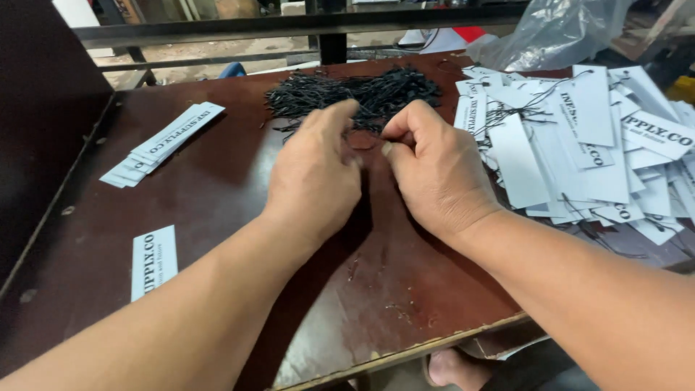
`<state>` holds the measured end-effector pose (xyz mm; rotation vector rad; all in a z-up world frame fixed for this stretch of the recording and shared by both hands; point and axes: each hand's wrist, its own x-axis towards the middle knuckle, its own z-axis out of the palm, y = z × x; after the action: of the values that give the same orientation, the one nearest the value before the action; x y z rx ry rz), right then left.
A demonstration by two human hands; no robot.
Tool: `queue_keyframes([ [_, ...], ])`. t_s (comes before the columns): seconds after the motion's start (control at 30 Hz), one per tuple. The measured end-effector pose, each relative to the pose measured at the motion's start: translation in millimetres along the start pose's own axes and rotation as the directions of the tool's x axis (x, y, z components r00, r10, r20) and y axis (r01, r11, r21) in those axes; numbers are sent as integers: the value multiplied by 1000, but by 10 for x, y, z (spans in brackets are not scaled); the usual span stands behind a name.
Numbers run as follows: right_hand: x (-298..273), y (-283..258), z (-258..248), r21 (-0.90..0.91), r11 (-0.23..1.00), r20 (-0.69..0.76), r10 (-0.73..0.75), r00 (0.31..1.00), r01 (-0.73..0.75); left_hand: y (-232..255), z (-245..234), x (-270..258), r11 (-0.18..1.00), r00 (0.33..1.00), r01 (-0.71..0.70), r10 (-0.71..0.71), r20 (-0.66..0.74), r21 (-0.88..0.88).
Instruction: A worker manually attaches plastic string fasteners to paper hang tags at a workbench.
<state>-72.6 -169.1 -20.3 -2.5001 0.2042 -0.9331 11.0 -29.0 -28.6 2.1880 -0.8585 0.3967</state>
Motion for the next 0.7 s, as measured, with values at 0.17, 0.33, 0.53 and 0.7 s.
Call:
queue_keyframes([
  [0.17, -34, -59, -73, 106, 978, 22, 179, 984, -180, 205, 88, 127, 985, 953, 153, -127, 275, -76],
  [0.33, -90, -50, -130, 146, 970, -8, 200, 980, -196, 97, 160, 121, 996, 972, 94, -94, 214, 9],
  [0.53, -57, 77, -172, 324, 912, -155, 316, 936, -254, 10, 125, 144, 967, 973, 227, -220, 73, -112],
  [0.7, -55, 79, -201, 431, 868, -219, 368, 904, -249, 100, -14, 110, 911, 942, 330, -335, 23, -246],
])
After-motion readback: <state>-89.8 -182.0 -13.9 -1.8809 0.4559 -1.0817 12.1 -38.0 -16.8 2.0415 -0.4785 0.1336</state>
